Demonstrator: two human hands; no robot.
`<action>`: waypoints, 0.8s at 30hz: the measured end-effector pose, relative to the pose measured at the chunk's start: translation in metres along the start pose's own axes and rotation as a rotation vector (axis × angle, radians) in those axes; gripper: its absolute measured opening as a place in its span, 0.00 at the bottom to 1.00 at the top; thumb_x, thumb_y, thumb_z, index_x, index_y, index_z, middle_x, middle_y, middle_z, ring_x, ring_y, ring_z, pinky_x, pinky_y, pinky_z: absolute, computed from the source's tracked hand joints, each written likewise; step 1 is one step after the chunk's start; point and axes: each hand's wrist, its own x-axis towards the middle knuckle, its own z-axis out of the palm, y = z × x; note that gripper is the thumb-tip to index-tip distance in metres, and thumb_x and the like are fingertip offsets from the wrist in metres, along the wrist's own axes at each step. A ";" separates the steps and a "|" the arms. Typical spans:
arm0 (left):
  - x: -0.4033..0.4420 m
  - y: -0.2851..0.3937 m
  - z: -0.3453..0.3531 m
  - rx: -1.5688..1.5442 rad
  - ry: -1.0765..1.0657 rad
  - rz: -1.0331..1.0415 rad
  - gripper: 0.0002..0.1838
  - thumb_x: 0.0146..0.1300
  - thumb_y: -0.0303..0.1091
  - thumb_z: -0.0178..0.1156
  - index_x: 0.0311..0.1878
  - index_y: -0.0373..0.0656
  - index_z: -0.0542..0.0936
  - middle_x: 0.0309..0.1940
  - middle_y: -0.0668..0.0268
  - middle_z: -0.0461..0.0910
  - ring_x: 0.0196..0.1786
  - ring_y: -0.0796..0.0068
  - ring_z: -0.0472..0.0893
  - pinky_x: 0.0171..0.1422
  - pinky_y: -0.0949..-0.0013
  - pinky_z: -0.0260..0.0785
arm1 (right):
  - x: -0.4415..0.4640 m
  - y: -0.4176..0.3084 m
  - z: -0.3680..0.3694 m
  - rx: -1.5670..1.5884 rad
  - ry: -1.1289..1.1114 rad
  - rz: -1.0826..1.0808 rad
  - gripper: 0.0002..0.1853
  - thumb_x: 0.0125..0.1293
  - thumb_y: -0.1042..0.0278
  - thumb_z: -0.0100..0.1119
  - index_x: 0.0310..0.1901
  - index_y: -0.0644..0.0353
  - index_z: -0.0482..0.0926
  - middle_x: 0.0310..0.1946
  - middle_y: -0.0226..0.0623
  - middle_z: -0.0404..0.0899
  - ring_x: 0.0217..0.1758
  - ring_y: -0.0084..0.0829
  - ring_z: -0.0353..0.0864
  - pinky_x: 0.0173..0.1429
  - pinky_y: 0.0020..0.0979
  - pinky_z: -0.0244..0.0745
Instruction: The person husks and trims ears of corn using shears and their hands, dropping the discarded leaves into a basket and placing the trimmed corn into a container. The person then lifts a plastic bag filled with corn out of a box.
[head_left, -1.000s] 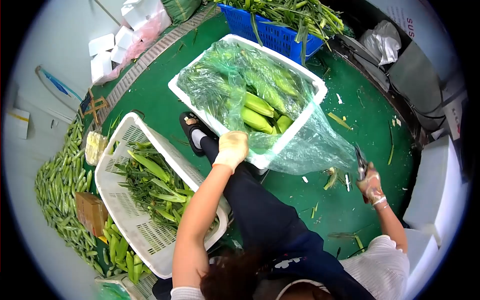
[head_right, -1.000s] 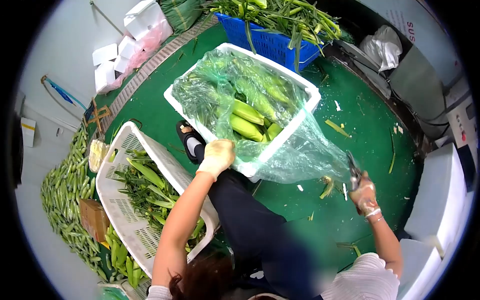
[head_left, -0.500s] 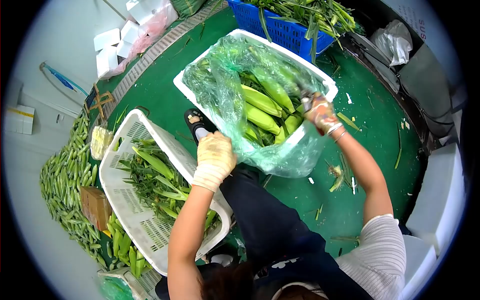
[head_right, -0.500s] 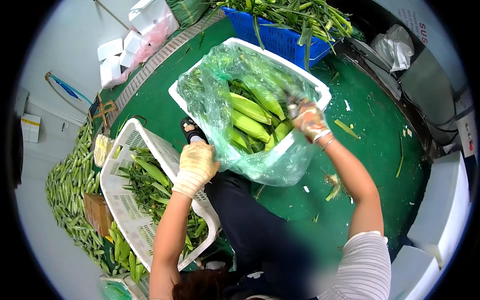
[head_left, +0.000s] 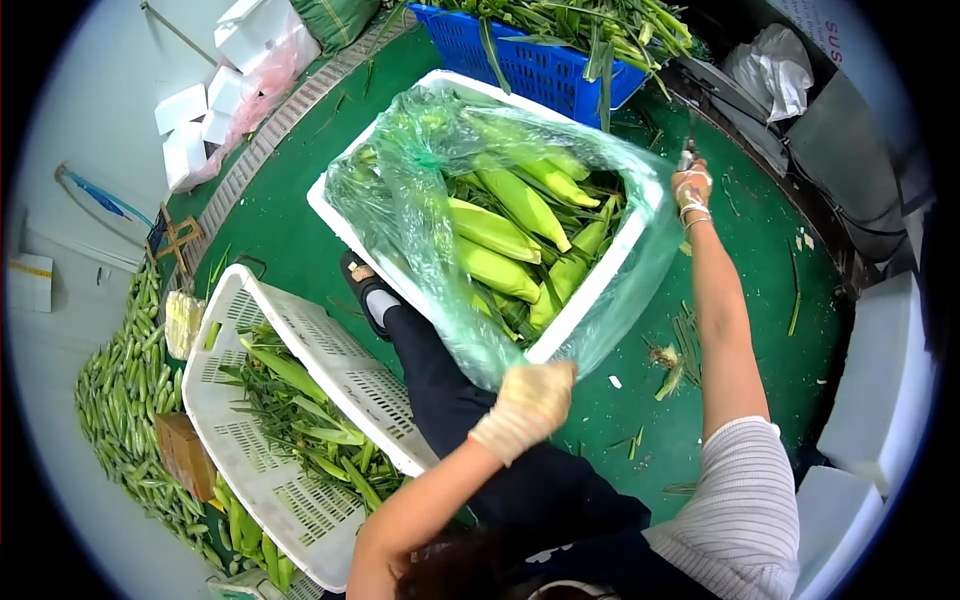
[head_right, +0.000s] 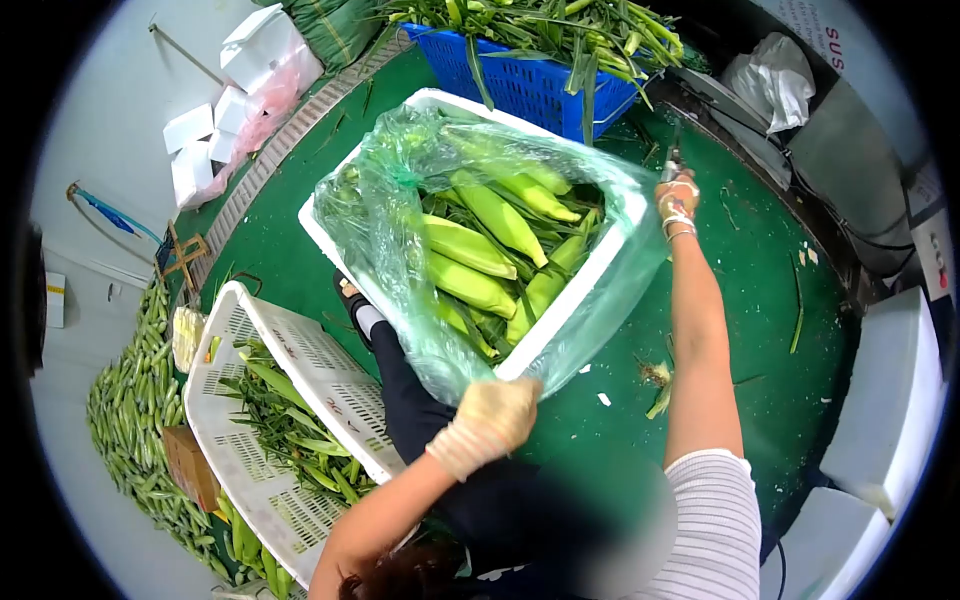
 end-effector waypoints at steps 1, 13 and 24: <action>-0.006 -0.005 0.018 -0.011 -0.025 0.078 0.01 0.53 0.27 0.55 0.29 0.42 0.76 0.24 0.54 0.80 0.32 0.53 0.82 0.34 0.54 0.74 | 0.013 0.018 0.011 0.025 0.021 0.036 0.13 0.57 0.64 0.55 0.41 0.61 0.74 0.37 0.54 0.82 0.42 0.54 0.82 0.47 0.44 0.78; -0.003 -0.015 0.000 -0.480 -0.190 0.035 0.21 0.62 0.45 0.58 0.53 0.43 0.78 0.44 0.59 0.82 0.47 0.57 0.81 0.52 0.59 0.74 | -0.154 0.285 0.163 -0.249 -0.647 -0.082 0.28 0.63 0.43 0.49 0.50 0.63 0.78 0.46 0.50 0.80 0.49 0.46 0.78 0.53 0.42 0.72; 0.090 -0.211 -0.057 0.461 0.678 -0.436 0.29 0.55 0.35 0.58 0.61 0.36 0.69 0.56 0.44 0.73 0.60 0.48 0.72 0.68 0.56 0.61 | -0.153 0.056 -0.115 0.595 -0.250 -0.239 0.23 0.57 0.78 0.62 0.54 0.63 0.66 0.37 0.36 0.78 0.43 0.24 0.78 0.49 0.25 0.74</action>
